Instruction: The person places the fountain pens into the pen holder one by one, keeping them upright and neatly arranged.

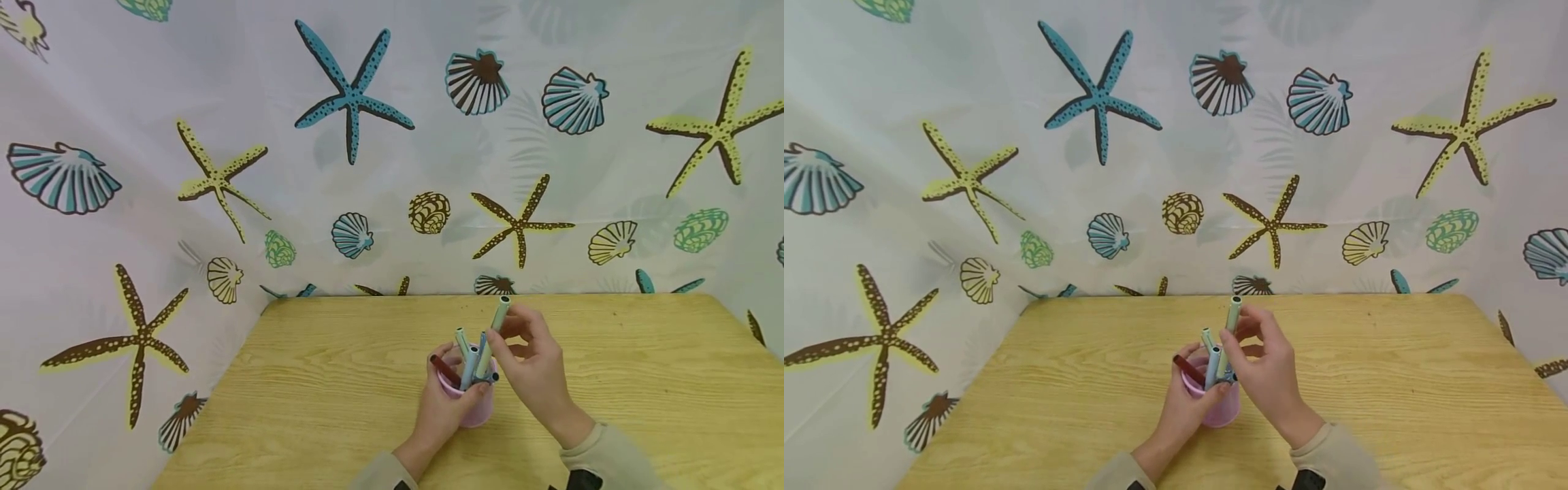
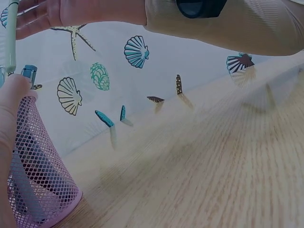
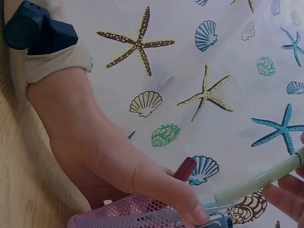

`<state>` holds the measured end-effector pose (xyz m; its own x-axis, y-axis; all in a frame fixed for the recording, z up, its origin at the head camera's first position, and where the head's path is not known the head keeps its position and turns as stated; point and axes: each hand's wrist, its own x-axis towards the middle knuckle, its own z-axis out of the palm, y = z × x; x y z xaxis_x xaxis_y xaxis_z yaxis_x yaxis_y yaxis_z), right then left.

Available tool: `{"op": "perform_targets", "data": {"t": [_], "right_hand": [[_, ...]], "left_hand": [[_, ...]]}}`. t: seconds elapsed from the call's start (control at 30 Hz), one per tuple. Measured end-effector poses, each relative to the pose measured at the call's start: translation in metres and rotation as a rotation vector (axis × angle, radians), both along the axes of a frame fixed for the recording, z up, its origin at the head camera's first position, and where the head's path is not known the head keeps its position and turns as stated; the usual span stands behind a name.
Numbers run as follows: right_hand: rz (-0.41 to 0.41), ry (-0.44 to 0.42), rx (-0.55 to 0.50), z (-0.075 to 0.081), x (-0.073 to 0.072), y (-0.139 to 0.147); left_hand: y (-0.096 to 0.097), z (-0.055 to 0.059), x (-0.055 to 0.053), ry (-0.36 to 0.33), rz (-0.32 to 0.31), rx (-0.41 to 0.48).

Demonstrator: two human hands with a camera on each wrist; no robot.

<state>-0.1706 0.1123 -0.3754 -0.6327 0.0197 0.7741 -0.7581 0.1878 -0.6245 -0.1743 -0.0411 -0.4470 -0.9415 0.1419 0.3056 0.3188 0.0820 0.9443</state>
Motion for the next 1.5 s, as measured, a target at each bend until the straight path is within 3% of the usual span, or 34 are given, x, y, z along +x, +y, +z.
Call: {"op": "perform_targets", "data": {"t": [0.2,0.43,0.67,0.8,0.83,1.0,1.07,1.27,1.5], "right_hand": [[0.013,-0.029,0.027,-0.008,-0.001,-0.009],[0.013,-0.016,0.072,-0.016,0.0,-0.016],[0.042,0.091,0.139,-0.026,-0.003,-0.024],[0.023,0.125,0.224,-0.031,-0.003,-0.026],[0.015,0.13,0.246,-0.032,-0.003,-0.026],[-0.006,0.135,0.315,-0.032,-0.002,-0.027],[-0.006,0.139,0.317,-0.031,-0.002,-0.027],[0.025,0.145,0.281,-0.026,0.002,-0.024],[-0.019,0.166,0.251,-0.024,0.002,-0.016]], "left_hand": [[0.0,0.0,0.0,-0.028,-0.004,-0.003],[-0.001,-0.003,-0.001,0.004,-0.018,-0.019],[-0.001,-0.028,-0.016,0.017,0.006,-0.033],[-0.002,-0.031,-0.016,0.039,0.014,-0.063],[-0.002,-0.027,-0.013,0.036,0.011,-0.07],[-0.003,-0.027,-0.013,0.044,0.013,-0.097],[-0.003,-0.032,-0.016,0.046,0.019,-0.094],[-0.002,-0.028,-0.015,0.014,0.026,-0.075],[-0.002,-0.005,-0.003,-0.002,0.009,-0.033]]}}
